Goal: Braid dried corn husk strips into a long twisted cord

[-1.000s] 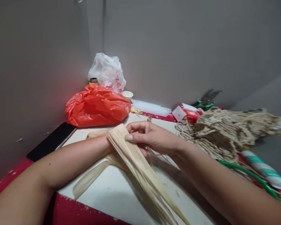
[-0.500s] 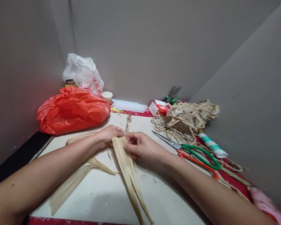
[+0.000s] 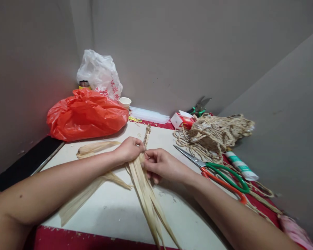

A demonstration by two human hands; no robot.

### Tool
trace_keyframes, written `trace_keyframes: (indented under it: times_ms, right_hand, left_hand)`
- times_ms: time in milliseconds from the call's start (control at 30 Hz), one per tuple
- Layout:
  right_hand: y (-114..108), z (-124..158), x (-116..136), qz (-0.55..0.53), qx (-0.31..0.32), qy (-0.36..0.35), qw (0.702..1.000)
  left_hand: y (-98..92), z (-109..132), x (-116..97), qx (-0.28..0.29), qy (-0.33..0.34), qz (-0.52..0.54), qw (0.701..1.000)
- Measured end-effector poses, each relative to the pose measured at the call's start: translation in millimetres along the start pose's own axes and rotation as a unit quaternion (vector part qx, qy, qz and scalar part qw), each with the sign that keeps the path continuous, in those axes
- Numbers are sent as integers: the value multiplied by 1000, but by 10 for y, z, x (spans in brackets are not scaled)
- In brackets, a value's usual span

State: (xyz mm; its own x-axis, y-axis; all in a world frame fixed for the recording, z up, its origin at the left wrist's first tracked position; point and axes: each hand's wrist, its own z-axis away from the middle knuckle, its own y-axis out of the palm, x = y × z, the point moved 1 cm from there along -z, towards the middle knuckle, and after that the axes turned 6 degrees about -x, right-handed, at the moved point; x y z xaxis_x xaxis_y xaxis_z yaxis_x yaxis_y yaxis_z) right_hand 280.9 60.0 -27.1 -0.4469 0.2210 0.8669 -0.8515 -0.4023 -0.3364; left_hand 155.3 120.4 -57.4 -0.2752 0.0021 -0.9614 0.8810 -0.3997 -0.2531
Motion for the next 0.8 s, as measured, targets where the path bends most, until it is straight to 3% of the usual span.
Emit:
trace_keyframes:
  times_ms: [167, 367, 533, 700, 800]
  right_hand:
    - [-71, 27, -4, 8, 21, -1, 1000]
    - [-151, 68, 28, -30, 88, -8, 996]
    - [-53, 53, 41, -17, -11, -27, 999]
    - [-3, 23, -13, 46, -121, -107, 986]
    - [-12, 22, -15, 55, -138, -107, 983]
  left_hand:
    - [6, 10, -17, -8, 41, -28, 999]
    - [-12, -14, 36, 37, -24, 7, 999]
    - [7, 20, -19, 1, 2, 13, 1000]
    - [15, 18, -34, -49, 22, 16, 998]
    - [17, -7, -11, -66, 33, 15, 997]
